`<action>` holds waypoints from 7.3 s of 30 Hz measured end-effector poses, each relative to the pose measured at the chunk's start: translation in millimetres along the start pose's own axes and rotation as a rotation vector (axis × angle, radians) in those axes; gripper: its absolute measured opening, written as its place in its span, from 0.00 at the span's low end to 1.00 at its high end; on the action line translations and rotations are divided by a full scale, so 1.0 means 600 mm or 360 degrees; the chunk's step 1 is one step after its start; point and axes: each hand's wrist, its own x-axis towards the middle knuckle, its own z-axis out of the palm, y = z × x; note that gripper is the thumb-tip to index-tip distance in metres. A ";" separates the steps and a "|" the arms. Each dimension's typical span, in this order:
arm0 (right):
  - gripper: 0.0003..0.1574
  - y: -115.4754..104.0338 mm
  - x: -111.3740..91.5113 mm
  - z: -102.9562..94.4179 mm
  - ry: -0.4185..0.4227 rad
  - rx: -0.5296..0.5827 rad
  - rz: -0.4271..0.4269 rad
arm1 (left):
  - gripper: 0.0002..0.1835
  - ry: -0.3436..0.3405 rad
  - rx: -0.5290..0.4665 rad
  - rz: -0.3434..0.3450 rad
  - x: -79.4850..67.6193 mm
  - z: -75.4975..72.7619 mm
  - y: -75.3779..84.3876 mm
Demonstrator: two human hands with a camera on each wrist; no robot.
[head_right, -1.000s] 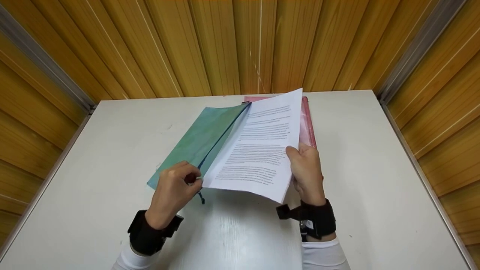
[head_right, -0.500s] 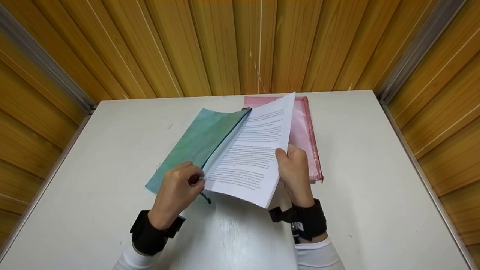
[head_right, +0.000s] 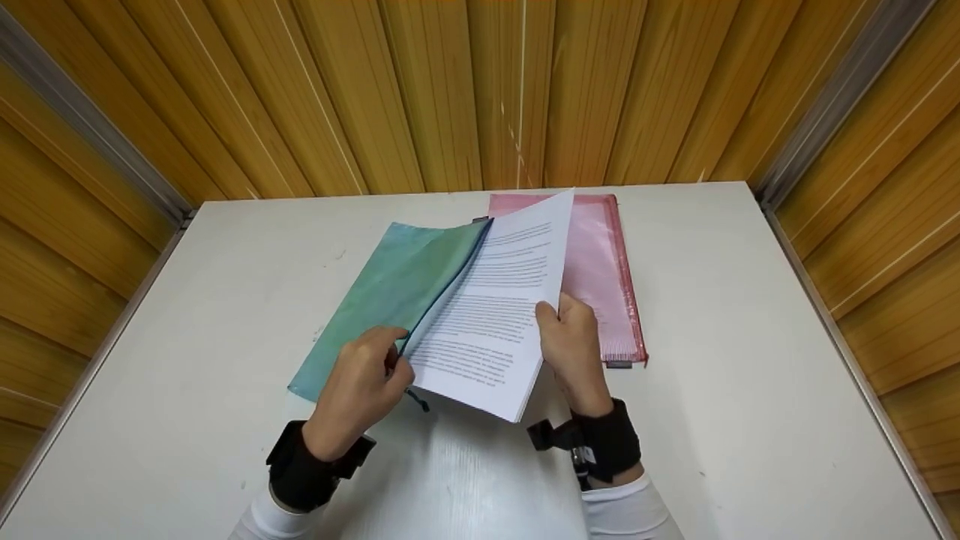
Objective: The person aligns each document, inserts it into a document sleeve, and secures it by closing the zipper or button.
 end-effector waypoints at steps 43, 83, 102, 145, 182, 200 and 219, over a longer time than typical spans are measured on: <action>0.31 0.022 0.022 -0.039 -0.0501 0.0105 0.0178 | 0.19 0.0105 0.0145 0.0192 0.003 0.010 0.010; 0.33 0.029 0.026 -0.043 -0.0773 0.0162 0.0229 | 0.18 0.0155 0.0076 0.0307 -0.002 0.009 0.021; 0.28 0.043 0.027 -0.022 -0.0580 0.0042 0.0199 | 0.16 0.0143 0.0095 0.0334 -0.003 0.012 0.024; 0.13 0.057 0.027 0.019 -0.0333 -0.0230 0.0201 | 0.14 0.0152 0.0105 0.0516 -0.011 0.019 0.038; 0.20 0.079 0.032 0.019 -0.0340 -0.0390 0.0249 | 0.14 0.0190 0.0104 0.0541 -0.013 0.017 0.043; 0.07 0.022 -0.010 0.006 -0.0485 -0.0838 -0.0826 | 0.11 0.0173 -0.0162 0.0388 -0.008 0.013 0.034; 0.16 0.037 -0.031 0.068 -0.0858 -0.0764 -0.1498 | 0.09 0.0100 -0.0319 0.0370 -0.005 0.008 0.030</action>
